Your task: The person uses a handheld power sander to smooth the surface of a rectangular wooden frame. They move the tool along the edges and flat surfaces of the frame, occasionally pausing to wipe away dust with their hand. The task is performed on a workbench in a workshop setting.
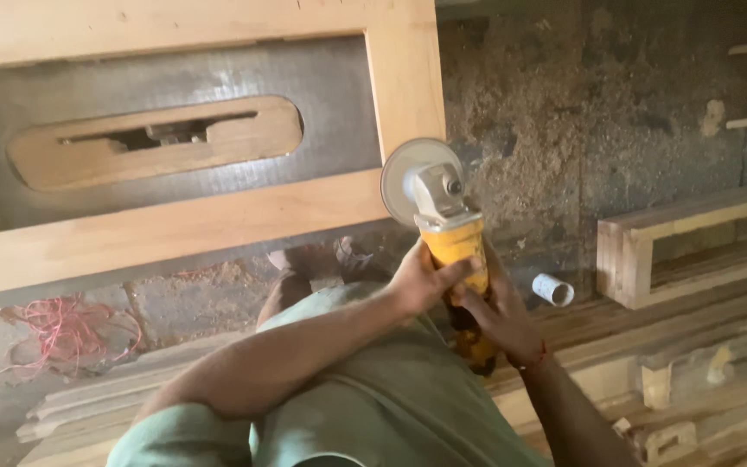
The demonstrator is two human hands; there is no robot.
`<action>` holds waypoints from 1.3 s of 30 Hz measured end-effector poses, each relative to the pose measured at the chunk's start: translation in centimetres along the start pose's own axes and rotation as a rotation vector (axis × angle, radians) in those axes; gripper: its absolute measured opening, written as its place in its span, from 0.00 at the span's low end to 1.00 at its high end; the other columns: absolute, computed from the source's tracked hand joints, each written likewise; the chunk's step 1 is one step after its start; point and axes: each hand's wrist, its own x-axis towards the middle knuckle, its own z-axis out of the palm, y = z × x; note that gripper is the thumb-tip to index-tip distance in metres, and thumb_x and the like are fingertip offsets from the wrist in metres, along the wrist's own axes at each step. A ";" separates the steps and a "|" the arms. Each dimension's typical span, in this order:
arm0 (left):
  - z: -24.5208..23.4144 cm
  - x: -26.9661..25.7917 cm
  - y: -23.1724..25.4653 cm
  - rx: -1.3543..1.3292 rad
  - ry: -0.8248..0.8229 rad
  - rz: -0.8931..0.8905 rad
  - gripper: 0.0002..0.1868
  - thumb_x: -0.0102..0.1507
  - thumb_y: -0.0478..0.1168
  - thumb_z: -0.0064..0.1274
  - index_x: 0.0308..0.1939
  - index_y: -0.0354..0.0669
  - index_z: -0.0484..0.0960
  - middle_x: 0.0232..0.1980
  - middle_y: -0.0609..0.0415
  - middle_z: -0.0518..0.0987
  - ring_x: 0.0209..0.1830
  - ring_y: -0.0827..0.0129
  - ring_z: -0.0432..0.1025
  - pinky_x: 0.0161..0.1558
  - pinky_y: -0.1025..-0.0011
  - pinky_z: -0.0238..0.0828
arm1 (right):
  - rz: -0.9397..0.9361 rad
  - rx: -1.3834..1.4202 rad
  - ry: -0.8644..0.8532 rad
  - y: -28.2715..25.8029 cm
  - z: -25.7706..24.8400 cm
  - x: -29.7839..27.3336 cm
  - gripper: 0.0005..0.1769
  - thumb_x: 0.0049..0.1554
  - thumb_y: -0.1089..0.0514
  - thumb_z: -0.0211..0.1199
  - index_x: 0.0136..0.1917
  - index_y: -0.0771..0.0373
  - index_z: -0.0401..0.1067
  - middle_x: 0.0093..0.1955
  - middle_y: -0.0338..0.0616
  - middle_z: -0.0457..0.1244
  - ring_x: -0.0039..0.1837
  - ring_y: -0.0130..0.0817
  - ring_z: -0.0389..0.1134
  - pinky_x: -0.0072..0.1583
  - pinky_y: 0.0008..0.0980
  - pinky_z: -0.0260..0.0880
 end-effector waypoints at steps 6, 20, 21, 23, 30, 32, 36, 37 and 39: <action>-2.9 11.5 6.3 -0.046 0.190 0.306 0.27 0.65 0.46 0.56 0.63 0.38 0.68 0.51 0.44 0.82 0.44 0.61 0.81 0.46 0.62 0.84 | 0.143 0.193 -0.152 -0.3 -4.9 14.5 0.46 0.61 0.39 0.60 0.84 0.48 0.43 0.80 0.55 0.49 0.75 0.55 0.61 0.62 0.53 0.73; -2.4 3.8 2.6 -0.087 0.080 0.018 0.23 0.62 0.43 0.59 0.59 0.41 0.73 0.47 0.47 0.83 0.42 0.59 0.80 0.48 0.58 0.84 | 0.087 0.142 -0.250 0.1 -2.4 7.7 0.54 0.59 0.28 0.53 0.85 0.56 0.38 0.77 0.56 0.52 0.69 0.51 0.64 0.59 0.51 0.79; -2.1 2.7 1.5 -0.088 0.071 0.020 0.23 0.62 0.42 0.60 0.59 0.40 0.74 0.48 0.46 0.83 0.43 0.59 0.80 0.48 0.58 0.83 | 0.134 0.112 -0.233 0.6 -1.8 6.0 0.55 0.57 0.28 0.53 0.85 0.57 0.38 0.74 0.55 0.58 0.62 0.49 0.70 0.57 0.48 0.81; -1.6 0.6 -0.5 -0.091 0.043 0.014 0.24 0.62 0.41 0.62 0.60 0.37 0.76 0.50 0.45 0.83 0.44 0.59 0.79 0.48 0.59 0.81 | 0.060 0.008 -0.191 1.0 -0.9 2.7 0.51 0.62 0.34 0.56 0.85 0.60 0.39 0.78 0.58 0.54 0.71 0.50 0.64 0.66 0.46 0.72; -4.2 -5.3 -2.5 -0.237 0.011 -0.007 0.26 0.60 0.40 0.63 0.60 0.38 0.75 0.54 0.48 0.83 0.52 0.63 0.80 0.54 0.63 0.80 | 0.176 0.050 -0.278 -1.5 2.6 0.1 0.50 0.59 0.45 0.62 0.84 0.61 0.40 0.73 0.55 0.60 0.71 0.46 0.65 0.68 0.40 0.67; -4.5 -6.0 -2.2 -0.295 0.014 0.003 0.26 0.60 0.40 0.63 0.60 0.37 0.75 0.53 0.48 0.83 0.51 0.64 0.80 0.52 0.62 0.80 | 0.067 0.006 -0.259 -1.8 2.6 0.4 0.50 0.62 0.47 0.62 0.85 0.64 0.38 0.78 0.59 0.55 0.76 0.50 0.58 0.72 0.44 0.61; -2.8 -2.5 -1.4 -0.062 -0.029 0.002 0.25 0.62 0.42 0.62 0.60 0.37 0.76 0.53 0.48 0.84 0.50 0.64 0.80 0.53 0.65 0.81 | 0.087 0.169 -0.176 -1.7 1.4 0.7 0.47 0.63 0.46 0.60 0.84 0.65 0.42 0.77 0.57 0.55 0.74 0.46 0.62 0.70 0.42 0.68; -2.1 -1.5 -1.1 -0.010 -0.047 -0.033 0.25 0.61 0.44 0.62 0.60 0.38 0.75 0.52 0.48 0.84 0.48 0.64 0.81 0.52 0.65 0.82 | 0.212 0.169 -0.124 -1.8 0.9 0.4 0.47 0.61 0.46 0.60 0.83 0.63 0.43 0.75 0.56 0.57 0.71 0.45 0.64 0.68 0.41 0.70; -0.3 0.4 -0.2 0.067 -0.093 -0.099 0.27 0.60 0.46 0.62 0.60 0.38 0.75 0.51 0.47 0.84 0.44 0.62 0.81 0.49 0.64 0.82 | 0.461 0.167 -0.021 -1.7 -0.4 -0.5 0.46 0.57 0.47 0.59 0.83 0.60 0.45 0.70 0.54 0.61 0.66 0.44 0.68 0.62 0.40 0.75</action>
